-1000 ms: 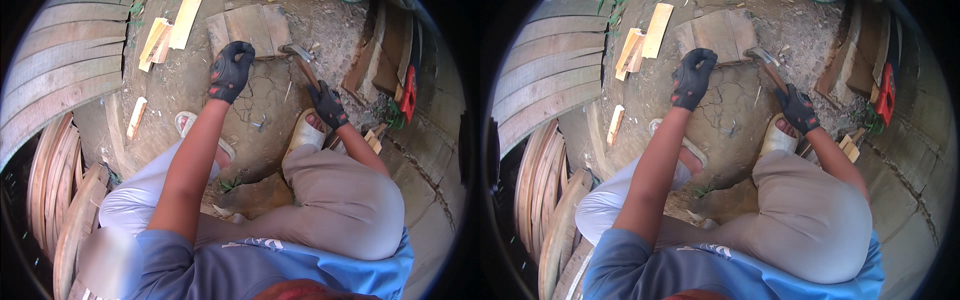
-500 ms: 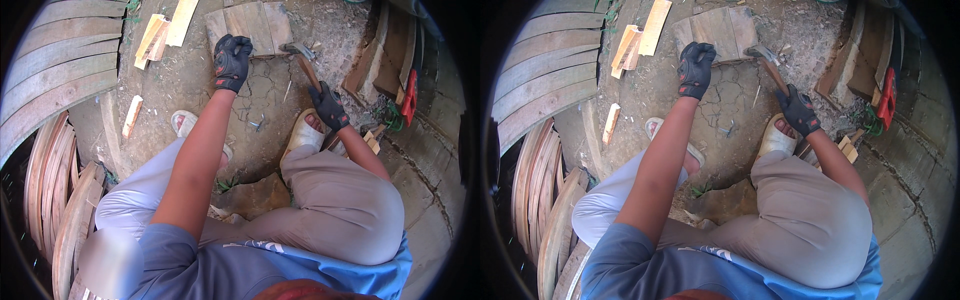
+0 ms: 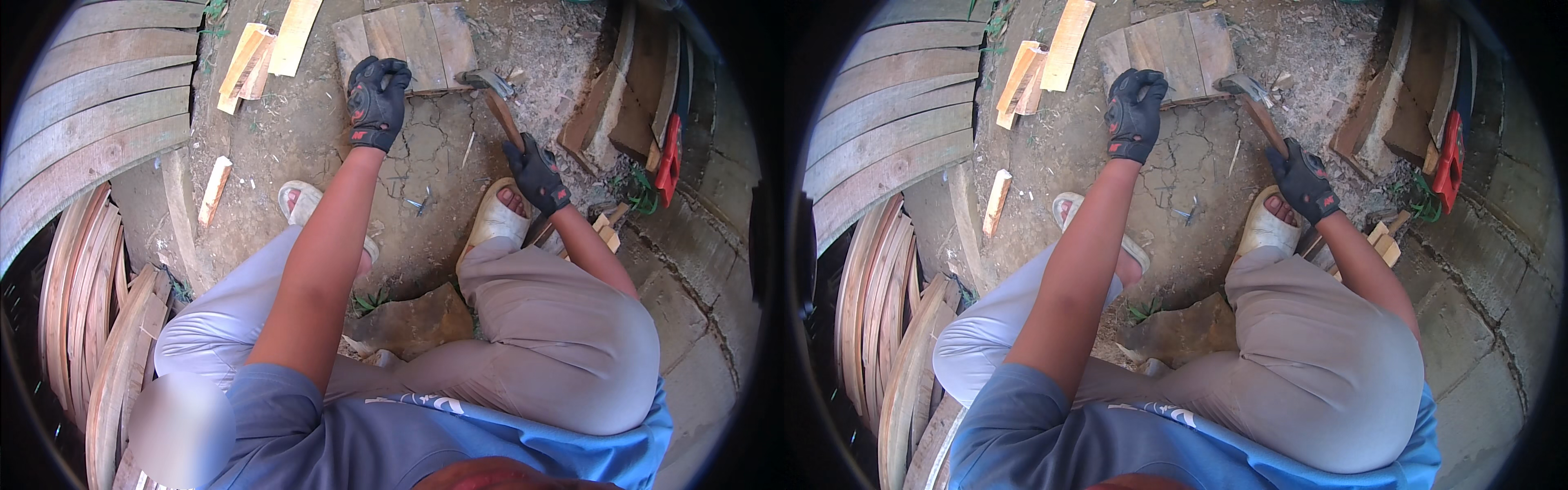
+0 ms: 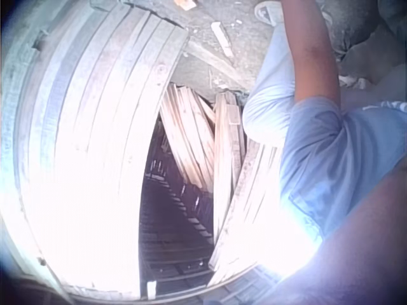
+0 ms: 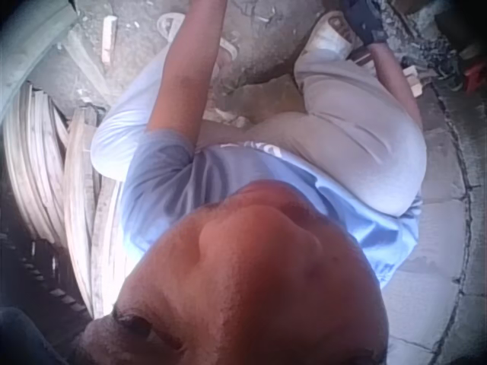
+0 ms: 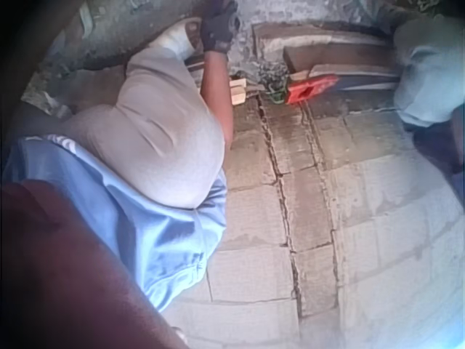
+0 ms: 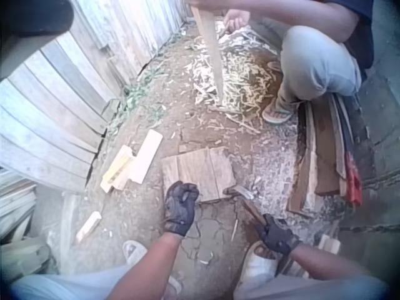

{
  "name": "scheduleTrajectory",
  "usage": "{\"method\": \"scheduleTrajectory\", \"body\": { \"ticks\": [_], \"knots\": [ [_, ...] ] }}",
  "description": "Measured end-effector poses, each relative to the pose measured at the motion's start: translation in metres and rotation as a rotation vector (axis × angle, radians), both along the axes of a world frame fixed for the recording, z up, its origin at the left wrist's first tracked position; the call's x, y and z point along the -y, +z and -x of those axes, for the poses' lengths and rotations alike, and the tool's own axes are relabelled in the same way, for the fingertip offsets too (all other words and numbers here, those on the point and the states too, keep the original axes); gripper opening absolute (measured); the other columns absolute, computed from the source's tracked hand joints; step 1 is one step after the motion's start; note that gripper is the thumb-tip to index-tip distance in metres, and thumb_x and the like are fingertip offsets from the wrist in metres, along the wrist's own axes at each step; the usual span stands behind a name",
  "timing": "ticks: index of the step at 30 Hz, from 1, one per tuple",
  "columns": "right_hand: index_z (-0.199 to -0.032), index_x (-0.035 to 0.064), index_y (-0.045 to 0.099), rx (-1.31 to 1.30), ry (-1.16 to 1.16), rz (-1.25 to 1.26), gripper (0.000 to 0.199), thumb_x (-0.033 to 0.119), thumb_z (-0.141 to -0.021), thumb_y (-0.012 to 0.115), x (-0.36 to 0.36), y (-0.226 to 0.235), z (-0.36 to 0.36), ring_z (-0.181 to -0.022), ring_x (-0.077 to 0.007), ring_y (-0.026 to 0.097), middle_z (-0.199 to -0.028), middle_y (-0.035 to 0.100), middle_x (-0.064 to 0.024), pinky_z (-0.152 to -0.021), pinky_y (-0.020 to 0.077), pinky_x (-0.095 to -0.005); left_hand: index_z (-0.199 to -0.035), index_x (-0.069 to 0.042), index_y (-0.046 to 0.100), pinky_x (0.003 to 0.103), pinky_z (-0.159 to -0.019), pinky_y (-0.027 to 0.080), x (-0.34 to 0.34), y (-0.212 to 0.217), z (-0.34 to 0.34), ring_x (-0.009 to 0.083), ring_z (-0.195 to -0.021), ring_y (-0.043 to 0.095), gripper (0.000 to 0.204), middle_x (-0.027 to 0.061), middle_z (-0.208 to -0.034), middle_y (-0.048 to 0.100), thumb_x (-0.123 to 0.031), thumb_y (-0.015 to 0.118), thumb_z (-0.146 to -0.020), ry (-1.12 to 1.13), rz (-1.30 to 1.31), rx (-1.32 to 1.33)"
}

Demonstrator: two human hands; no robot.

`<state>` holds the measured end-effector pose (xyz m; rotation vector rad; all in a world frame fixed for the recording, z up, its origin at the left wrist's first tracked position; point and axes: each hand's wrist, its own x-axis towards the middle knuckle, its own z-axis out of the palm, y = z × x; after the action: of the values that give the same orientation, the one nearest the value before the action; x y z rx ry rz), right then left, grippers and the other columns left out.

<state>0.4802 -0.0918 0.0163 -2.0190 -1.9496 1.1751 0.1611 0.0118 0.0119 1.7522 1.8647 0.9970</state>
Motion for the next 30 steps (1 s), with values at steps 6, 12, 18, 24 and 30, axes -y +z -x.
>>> {"method": "scheduleTrajectory", "body": {
  "ticks": [6,12,18,24,30],
  "knots": [
    [-0.132,0.0022,0.062,-0.046,-0.059,0.020,0.053,0.048,-0.106,0.058,-0.001,0.027,0.002,-0.095,-0.0471,0.069,-0.099,0.072,-0.0270,-0.083,0.0527,-0.0522,-0.097,-0.013,0.080,0.045,-0.090,0.053,-0.002,0.007,-0.001,0.0355,-0.097,0.067,0.014,0.0104,-0.098,0.075,-0.025,0.077,-0.090,-0.088,-0.079,-0.047],
    [-0.133,0.0006,0.062,-0.035,-0.009,-0.032,0.051,0.044,-0.106,0.059,-0.034,0.116,0.013,-0.093,-0.0442,0.070,-0.100,0.072,-0.0264,-0.083,0.0540,-0.0473,-0.101,-0.011,0.080,0.043,-0.089,0.054,-0.003,0.013,-0.004,0.0317,-0.099,0.069,0.017,0.0118,-0.099,0.075,-0.024,0.076,-0.091,-0.083,0.078,0.065],
    [-0.126,0.0015,0.062,-0.072,0.071,-0.088,0.037,0.033,-0.106,0.059,-0.059,0.178,0.045,-0.082,-0.0455,0.068,-0.087,0.069,-0.0257,-0.074,0.0517,-0.0525,-0.105,-0.007,0.081,0.041,-0.093,0.053,0.002,0.027,-0.003,0.0312,-0.104,0.069,0.021,0.0145,-0.106,0.076,-0.022,0.076,-0.091,-0.067,0.169,0.160],
    [-0.124,0.0045,0.063,0.047,0.269,-0.235,0.031,0.029,-0.106,0.058,-0.066,0.156,0.043,-0.079,-0.0448,0.067,-0.084,0.068,-0.0240,-0.071,0.0502,-0.0523,-0.098,-0.010,0.082,0.044,-0.101,0.049,0.001,0.027,-0.009,0.0344,-0.109,0.064,0.016,0.0111,-0.105,0.078,-0.023,0.078,-0.087,-0.096,0.137,0.193],
    [-0.118,0.0044,0.061,0.002,0.200,-0.291,0.024,0.021,-0.101,0.061,-0.072,0.189,0.056,-0.076,-0.0453,0.067,-0.083,0.068,-0.0238,-0.070,0.0509,-0.0551,-0.094,-0.009,0.081,0.044,-0.100,0.049,0.001,0.017,-0.006,0.0347,-0.106,0.065,0.014,0.0105,-0.103,0.078,-0.021,0.079,-0.087,-0.097,0.107,0.221]
  ]
}}
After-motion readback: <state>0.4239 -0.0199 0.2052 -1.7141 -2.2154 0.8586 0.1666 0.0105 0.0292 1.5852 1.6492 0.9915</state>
